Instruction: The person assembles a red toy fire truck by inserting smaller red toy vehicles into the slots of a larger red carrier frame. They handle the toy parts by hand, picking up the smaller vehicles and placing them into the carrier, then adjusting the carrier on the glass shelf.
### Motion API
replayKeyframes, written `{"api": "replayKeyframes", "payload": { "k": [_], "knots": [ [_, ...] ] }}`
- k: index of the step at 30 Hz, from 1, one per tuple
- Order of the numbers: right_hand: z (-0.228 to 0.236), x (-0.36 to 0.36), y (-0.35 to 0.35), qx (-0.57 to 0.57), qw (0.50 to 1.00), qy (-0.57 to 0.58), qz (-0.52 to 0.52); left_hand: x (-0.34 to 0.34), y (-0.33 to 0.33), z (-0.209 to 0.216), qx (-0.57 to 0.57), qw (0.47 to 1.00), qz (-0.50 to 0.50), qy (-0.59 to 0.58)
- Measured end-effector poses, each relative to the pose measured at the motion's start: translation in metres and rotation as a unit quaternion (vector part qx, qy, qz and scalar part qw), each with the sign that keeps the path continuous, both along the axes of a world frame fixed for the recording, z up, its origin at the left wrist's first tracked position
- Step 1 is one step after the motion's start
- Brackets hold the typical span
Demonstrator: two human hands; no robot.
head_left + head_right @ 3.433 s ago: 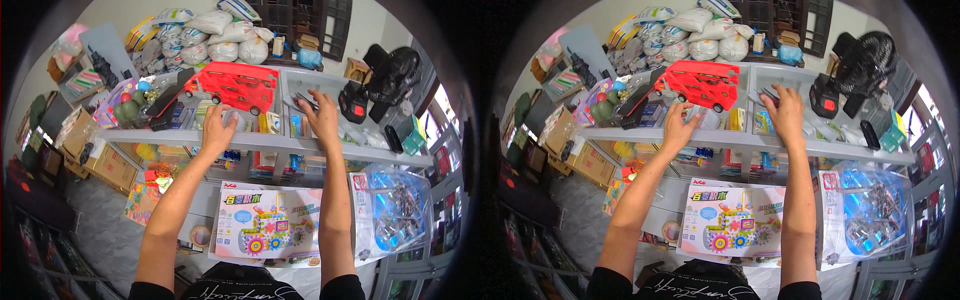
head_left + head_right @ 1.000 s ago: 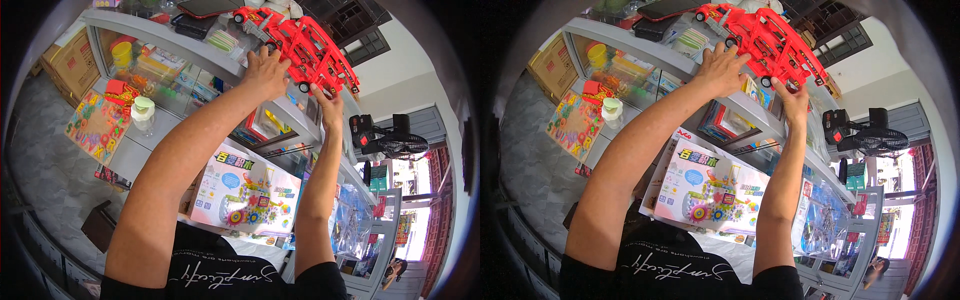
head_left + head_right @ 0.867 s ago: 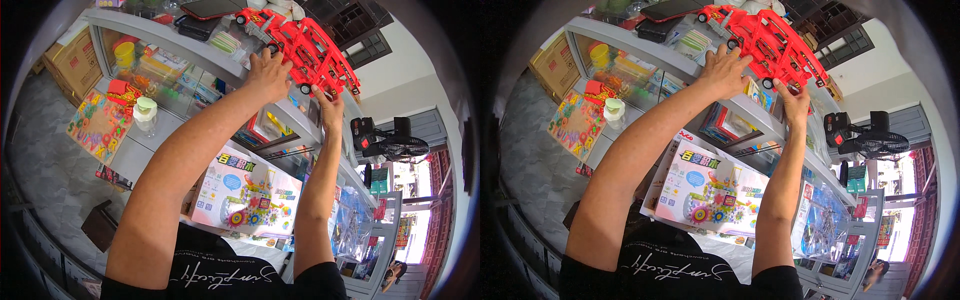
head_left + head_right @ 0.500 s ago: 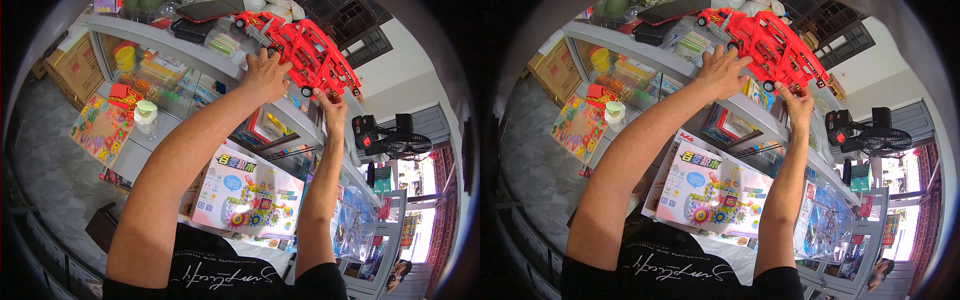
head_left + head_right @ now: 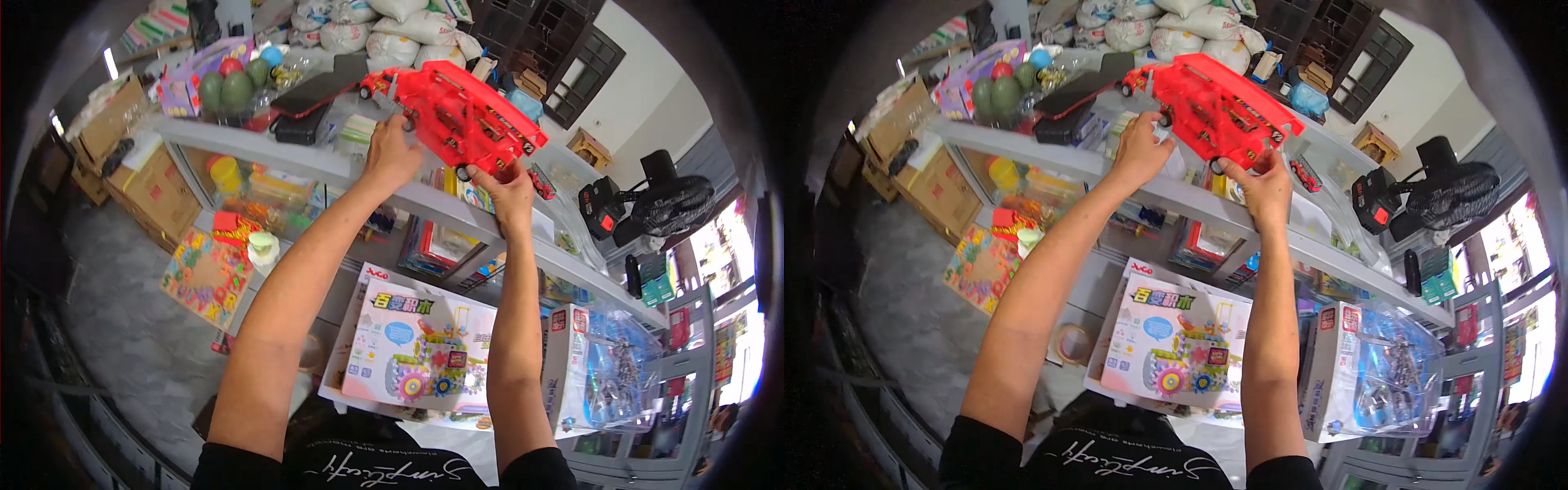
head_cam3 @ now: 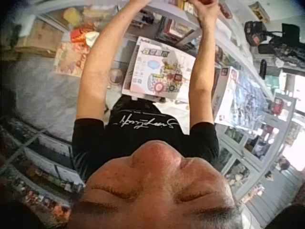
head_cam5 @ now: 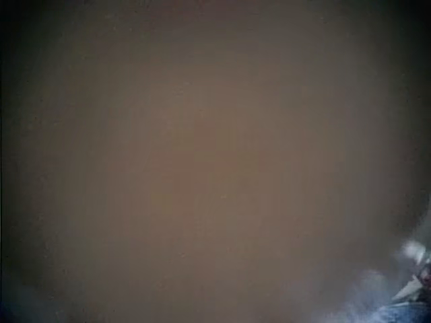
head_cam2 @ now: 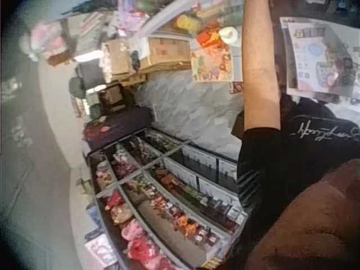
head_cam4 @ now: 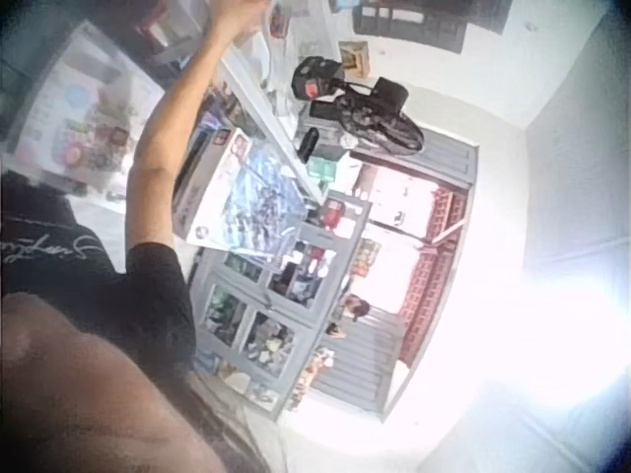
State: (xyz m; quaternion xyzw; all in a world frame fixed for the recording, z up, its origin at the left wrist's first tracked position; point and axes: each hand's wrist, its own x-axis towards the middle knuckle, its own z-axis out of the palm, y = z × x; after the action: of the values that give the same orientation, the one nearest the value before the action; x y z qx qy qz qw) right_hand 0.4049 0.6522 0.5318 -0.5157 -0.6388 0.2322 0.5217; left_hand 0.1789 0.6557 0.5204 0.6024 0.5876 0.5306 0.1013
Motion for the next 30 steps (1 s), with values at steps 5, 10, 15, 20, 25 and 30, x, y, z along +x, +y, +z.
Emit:
{"api": "replayKeyframes", "payload": {
  "k": [5,10,15,20,25,30],
  "knots": [
    [0.006,-0.032,-0.024,0.081,0.992,-0.053,-0.08,-0.02,0.003,0.003,0.005,0.999,-0.035,0.041],
    [0.006,-0.027,-0.035,0.116,0.99,-0.03,-0.07,-0.015,0.009,0.008,-0.048,0.991,-0.061,0.111],
    [-0.003,-0.024,-0.036,0.16,0.987,-0.031,-0.007,-0.012,0.012,0.011,-0.064,0.988,-0.059,0.13],
    [-0.003,-0.016,-0.038,0.144,0.987,-0.001,0.077,-0.019,0.019,0.014,-0.121,0.98,-0.074,0.141],
    [-0.008,-0.016,-0.027,0.133,0.982,0.061,0.122,-0.044,0.036,-0.001,-0.059,0.976,-0.117,0.176],
    [-0.015,-0.023,-0.01,0.13,0.986,0.037,0.097,-0.061,0.023,0.001,-0.079,0.964,-0.241,0.078]
  ]
}}
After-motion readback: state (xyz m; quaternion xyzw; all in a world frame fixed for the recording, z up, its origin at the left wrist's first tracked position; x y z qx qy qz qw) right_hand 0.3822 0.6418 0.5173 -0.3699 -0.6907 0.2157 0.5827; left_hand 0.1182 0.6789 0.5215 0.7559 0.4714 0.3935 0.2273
